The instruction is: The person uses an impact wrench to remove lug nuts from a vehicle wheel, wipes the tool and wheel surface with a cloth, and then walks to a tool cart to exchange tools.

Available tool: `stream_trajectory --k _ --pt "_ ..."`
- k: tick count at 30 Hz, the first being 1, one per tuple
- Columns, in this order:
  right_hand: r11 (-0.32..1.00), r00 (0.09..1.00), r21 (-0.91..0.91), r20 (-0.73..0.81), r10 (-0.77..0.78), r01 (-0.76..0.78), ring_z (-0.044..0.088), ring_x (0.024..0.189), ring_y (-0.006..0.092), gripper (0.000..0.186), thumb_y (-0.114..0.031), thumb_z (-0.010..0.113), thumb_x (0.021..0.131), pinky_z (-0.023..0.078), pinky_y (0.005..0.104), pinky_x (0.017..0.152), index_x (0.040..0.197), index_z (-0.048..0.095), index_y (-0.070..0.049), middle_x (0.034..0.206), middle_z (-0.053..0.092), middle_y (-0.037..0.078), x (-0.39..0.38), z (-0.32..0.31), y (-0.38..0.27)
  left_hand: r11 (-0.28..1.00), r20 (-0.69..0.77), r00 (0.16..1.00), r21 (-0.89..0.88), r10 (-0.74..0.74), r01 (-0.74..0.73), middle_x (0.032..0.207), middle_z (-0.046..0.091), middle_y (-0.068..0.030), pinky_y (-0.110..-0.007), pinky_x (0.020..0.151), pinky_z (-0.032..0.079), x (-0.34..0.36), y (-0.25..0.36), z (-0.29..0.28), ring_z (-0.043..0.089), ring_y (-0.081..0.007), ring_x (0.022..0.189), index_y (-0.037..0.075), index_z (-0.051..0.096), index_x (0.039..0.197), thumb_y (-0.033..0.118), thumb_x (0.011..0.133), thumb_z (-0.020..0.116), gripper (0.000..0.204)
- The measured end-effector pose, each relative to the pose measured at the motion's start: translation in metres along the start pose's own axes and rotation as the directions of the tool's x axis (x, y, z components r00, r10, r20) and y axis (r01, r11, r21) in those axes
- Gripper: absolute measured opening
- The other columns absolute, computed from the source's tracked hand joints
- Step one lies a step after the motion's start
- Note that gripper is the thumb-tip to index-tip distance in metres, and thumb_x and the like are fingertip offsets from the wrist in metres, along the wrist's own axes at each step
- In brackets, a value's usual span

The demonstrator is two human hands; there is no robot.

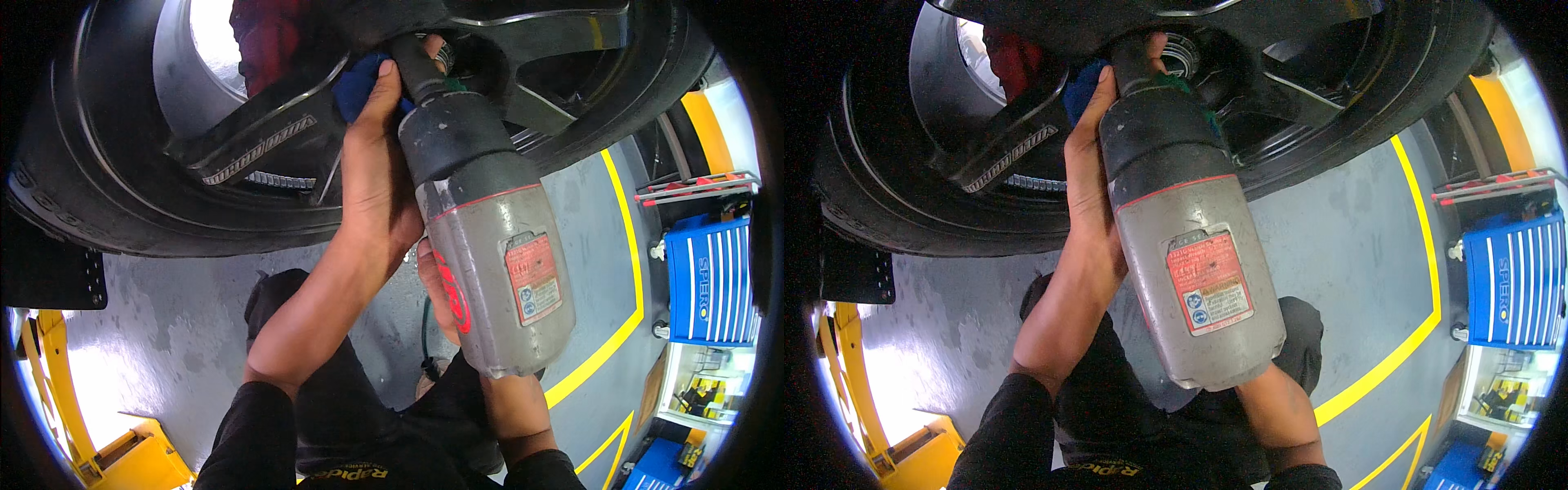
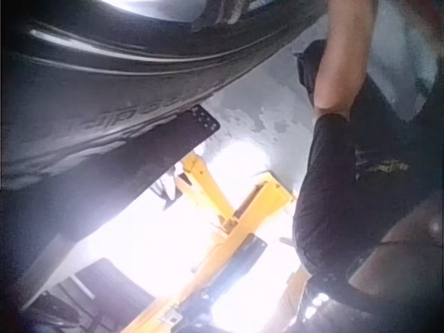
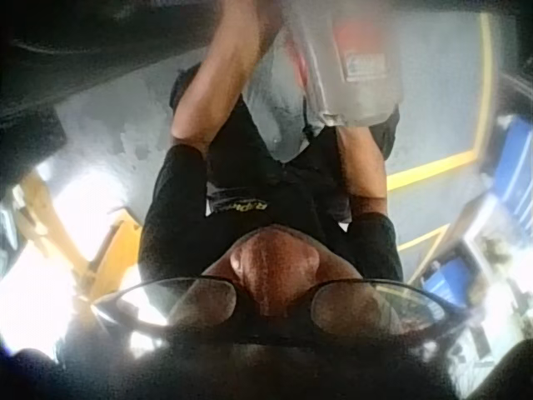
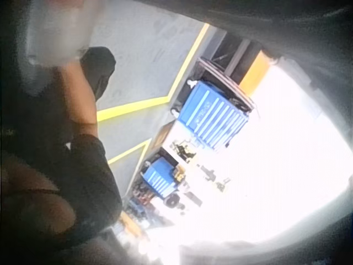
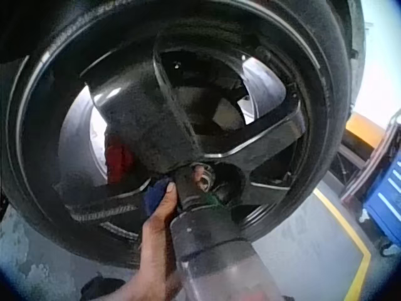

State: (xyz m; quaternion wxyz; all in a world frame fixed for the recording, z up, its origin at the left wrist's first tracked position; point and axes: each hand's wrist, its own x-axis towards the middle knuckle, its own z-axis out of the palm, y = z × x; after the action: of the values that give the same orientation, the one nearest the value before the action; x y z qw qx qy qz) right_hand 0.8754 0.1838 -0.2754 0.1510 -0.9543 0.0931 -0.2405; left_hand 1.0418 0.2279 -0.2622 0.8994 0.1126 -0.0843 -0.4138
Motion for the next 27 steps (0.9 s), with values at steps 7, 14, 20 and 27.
stream_trajectory --k 7,14,20,27 --pt "0.600 0.868 0.631 0.306 0.391 -0.493 0.070 0.095 0.0158 0.034 -0.030 0.055 0.105 0.059 0.0320 0.081 0.128 0.063 -0.007 0.109 0.072 0.008 -0.002 0.024 0.034 1.000 0.099 0.995 -0.031 0.000 0.003 0.111 0.066 -0.0006 -0.032 0.090 0.054 0.003 0.004 -0.005 0.065 -0.0155 0.095 0.008 0.060 0.137 0.043 0.107 0.053 0.047" --pt "0.333 0.945 0.890 0.252 0.207 -0.311 0.069 0.082 0.0112 0.031 -0.016 0.068 0.095 0.056 0.0278 0.071 0.122 0.063 -0.002 0.094 0.073 0.003 -0.023 0.054 0.062 0.997 0.058 0.997 0.056 0.043 -0.046 0.111 0.065 -0.0012 -0.031 0.090 0.053 0.005 0.003 -0.001 0.065 -0.0147 0.095 0.007 0.061 0.136 0.040 0.107 0.052 0.045" --pt "0.379 0.905 0.885 0.099 0.414 -0.270 0.072 0.080 0.0177 0.035 -0.019 0.071 0.092 0.057 0.0315 0.069 0.120 0.061 -0.002 0.092 0.073 0.009 -0.004 0.041 0.024 0.991 0.082 0.994 0.109 0.074 -0.083 0.106 0.067 -0.0027 -0.029 0.084 0.054 0.006 0.003 -0.002 0.066 -0.0136 0.090 0.006 0.065 0.129 0.039 0.106 0.056 0.041" --pt "0.741 0.973 0.656 -0.045 0.227 -0.142 0.064 0.072 0.0443 0.046 -0.019 0.077 0.076 0.051 0.0442 0.061 0.112 0.058 0.000 0.080 0.062 0.021 0.005 0.009 0.009 0.993 0.031 0.997 0.097 0.071 -0.074 0.104 0.069 -0.0085 -0.026 0.080 0.057 0.005 0.007 -0.009 0.067 -0.0139 0.089 0.002 0.065 0.125 0.033 0.106 0.057 0.038"
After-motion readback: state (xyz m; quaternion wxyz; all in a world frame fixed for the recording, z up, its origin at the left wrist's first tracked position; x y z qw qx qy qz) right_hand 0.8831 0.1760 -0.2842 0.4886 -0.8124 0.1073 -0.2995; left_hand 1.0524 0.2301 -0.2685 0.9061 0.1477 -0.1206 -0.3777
